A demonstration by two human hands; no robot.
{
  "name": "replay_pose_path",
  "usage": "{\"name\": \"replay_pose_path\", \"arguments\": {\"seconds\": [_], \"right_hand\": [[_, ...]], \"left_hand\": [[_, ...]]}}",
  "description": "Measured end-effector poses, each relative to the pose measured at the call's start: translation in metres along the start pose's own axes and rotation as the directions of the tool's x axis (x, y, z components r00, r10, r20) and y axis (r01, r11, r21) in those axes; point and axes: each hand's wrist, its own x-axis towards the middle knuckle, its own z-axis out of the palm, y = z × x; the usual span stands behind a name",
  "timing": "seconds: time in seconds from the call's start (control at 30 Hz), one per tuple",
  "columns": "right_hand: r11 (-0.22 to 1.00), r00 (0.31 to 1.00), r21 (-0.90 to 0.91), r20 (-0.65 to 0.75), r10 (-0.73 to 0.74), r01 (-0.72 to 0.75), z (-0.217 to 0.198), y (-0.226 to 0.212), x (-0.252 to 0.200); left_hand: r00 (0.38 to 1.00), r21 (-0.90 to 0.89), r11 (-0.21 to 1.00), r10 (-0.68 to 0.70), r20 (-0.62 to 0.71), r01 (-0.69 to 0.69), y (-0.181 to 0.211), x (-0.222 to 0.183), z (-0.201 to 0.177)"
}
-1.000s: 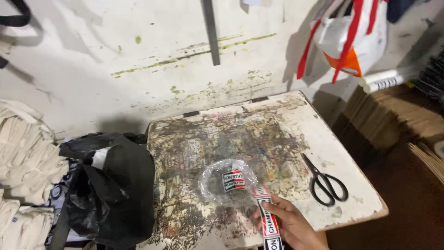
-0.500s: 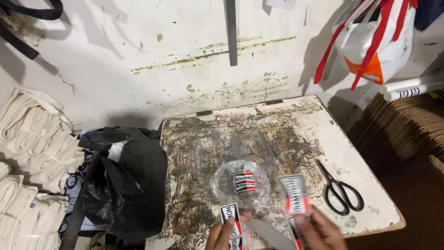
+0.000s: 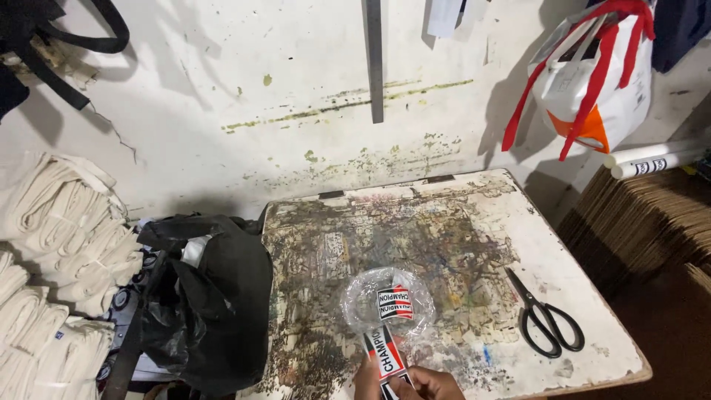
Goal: Cutting individual clothing labels from a printed roll using scissors
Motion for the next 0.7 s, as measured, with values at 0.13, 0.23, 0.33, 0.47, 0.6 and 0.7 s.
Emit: {"name": "replay_pose_path", "arguments": {"seconds": [0.13,0.23,0.33,0.47,0.6,0.7], "right_hand": [[1.000,0.993,0.028,0.116,0.010,-0.013,-0.006,0.017,0.006],[0.997,0.994,-0.054,0.097,-0.044,0.050,-0.021,0.033,0.016],[0.815,0.875,-0.348,0.327,-0.358,0.463,-0.062,0.043,0.061],[0.853,0.996,-0.517,0.078,-0.037,0.072,-0.039,-0.066,0.027],[0.482,0.668,-0.462,0.529,-0.524,0.744,-0.024,-0.105,-0.026],[0.595,0.706,-0.400,0.527,-0.473,0.697,-0.017,-0.110,-0.024]], "left_hand": [[0.969,-0.708,0.662,0.192,-0.158,-0.247,0.161,-0.378,-0.124],[0.969,-0.845,0.493,0.219,-0.111,-0.208,0.153,-0.364,-0.122],[0.843,-0.784,0.464,0.520,-0.136,-0.413,0.139,-0.348,-0.118],[0.932,-0.825,0.512,0.358,-0.049,-0.240,0.151,-0.378,-0.124],[0.953,-0.883,0.429,0.297,-0.062,-0.191,0.142,-0.381,-0.111],[0.975,-0.846,0.530,0.213,0.067,-0.057,0.139,-0.376,-0.118]]}}
